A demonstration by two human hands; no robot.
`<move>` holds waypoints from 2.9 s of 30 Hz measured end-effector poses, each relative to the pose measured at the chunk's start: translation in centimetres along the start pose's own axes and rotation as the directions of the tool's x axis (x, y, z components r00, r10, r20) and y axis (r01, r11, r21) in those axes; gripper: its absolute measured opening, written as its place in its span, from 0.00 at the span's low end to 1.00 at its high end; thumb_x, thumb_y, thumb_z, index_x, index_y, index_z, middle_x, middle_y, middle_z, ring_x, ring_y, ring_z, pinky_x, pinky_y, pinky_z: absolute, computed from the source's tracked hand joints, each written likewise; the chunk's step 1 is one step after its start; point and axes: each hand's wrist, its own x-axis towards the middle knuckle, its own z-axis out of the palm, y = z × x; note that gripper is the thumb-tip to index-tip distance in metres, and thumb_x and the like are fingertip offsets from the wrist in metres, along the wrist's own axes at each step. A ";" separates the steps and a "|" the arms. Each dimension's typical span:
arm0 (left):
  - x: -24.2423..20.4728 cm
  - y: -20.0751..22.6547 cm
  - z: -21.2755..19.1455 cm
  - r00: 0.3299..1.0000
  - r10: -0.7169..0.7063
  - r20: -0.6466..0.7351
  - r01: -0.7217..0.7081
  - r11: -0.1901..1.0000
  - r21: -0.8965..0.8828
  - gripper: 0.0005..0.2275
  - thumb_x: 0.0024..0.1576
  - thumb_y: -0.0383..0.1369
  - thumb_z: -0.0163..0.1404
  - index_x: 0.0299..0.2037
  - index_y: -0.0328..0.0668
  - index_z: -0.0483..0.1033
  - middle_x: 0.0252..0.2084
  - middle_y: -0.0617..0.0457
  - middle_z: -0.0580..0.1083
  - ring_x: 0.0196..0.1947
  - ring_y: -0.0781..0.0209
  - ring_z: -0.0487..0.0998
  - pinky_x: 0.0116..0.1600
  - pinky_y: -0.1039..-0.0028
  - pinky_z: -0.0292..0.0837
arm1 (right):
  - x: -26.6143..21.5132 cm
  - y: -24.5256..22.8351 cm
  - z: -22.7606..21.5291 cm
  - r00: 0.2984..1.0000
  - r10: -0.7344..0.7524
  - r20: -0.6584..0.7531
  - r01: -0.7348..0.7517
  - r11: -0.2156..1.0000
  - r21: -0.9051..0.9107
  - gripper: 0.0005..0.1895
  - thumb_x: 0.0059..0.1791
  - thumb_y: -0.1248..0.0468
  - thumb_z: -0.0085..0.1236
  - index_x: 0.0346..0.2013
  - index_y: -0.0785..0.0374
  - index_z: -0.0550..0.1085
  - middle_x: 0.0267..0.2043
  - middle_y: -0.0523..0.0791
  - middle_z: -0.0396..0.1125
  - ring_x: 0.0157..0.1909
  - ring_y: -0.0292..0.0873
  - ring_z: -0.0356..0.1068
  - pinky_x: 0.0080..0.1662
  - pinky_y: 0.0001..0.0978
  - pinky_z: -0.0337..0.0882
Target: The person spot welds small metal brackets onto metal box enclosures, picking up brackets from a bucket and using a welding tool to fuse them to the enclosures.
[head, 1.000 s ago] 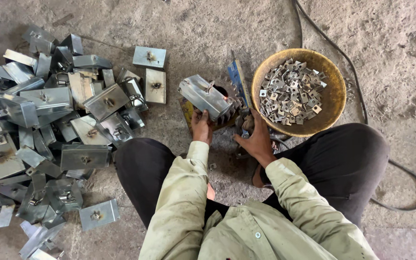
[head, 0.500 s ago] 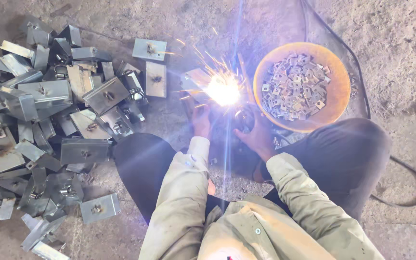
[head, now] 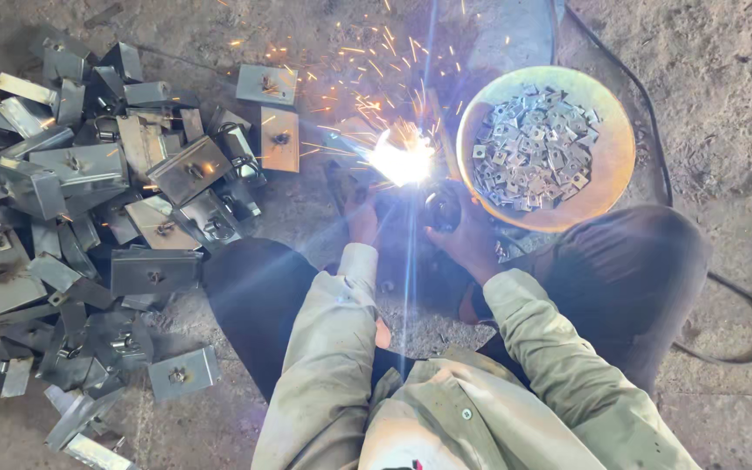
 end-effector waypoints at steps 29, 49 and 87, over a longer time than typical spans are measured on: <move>-1.0 1.6 1.3 0.998 0.007 -0.063 -0.019 0.982 -0.187 0.09 0.64 0.32 0.53 0.45 0.32 0.78 0.42 0.52 0.77 0.41 0.63 0.75 0.49 0.72 0.70 | 1.9 4.6 1.4 0.898 0.328 -0.292 -0.170 0.873 0.457 0.48 0.41 0.67 0.77 0.68 0.66 0.58 0.53 0.49 0.66 0.48 0.43 0.67 0.48 0.35 0.70; 20.4 33.1 3.5 0.984 0.170 0.058 -0.126 0.883 -0.452 0.29 0.48 0.18 0.49 0.61 0.48 0.63 0.64 0.53 0.62 0.50 0.52 0.79 0.52 0.65 0.78 | 2.7 4.4 2.5 0.888 0.429 -0.167 -0.253 0.758 0.601 0.47 0.40 0.64 0.73 0.69 0.66 0.58 0.51 0.48 0.66 0.46 0.40 0.66 0.44 0.31 0.71; -11.4 7.4 -34.0 0.839 0.041 -0.543 -0.033 0.999 0.025 0.14 0.59 0.29 0.52 0.56 0.39 0.73 0.49 0.49 0.77 0.35 0.62 0.81 0.36 0.74 0.75 | 5.3 -11.6 8.5 0.960 -0.067 0.274 -0.191 0.558 0.807 0.40 0.48 0.75 0.62 0.72 0.68 0.54 0.48 0.48 0.65 0.43 0.44 0.71 0.42 0.39 0.76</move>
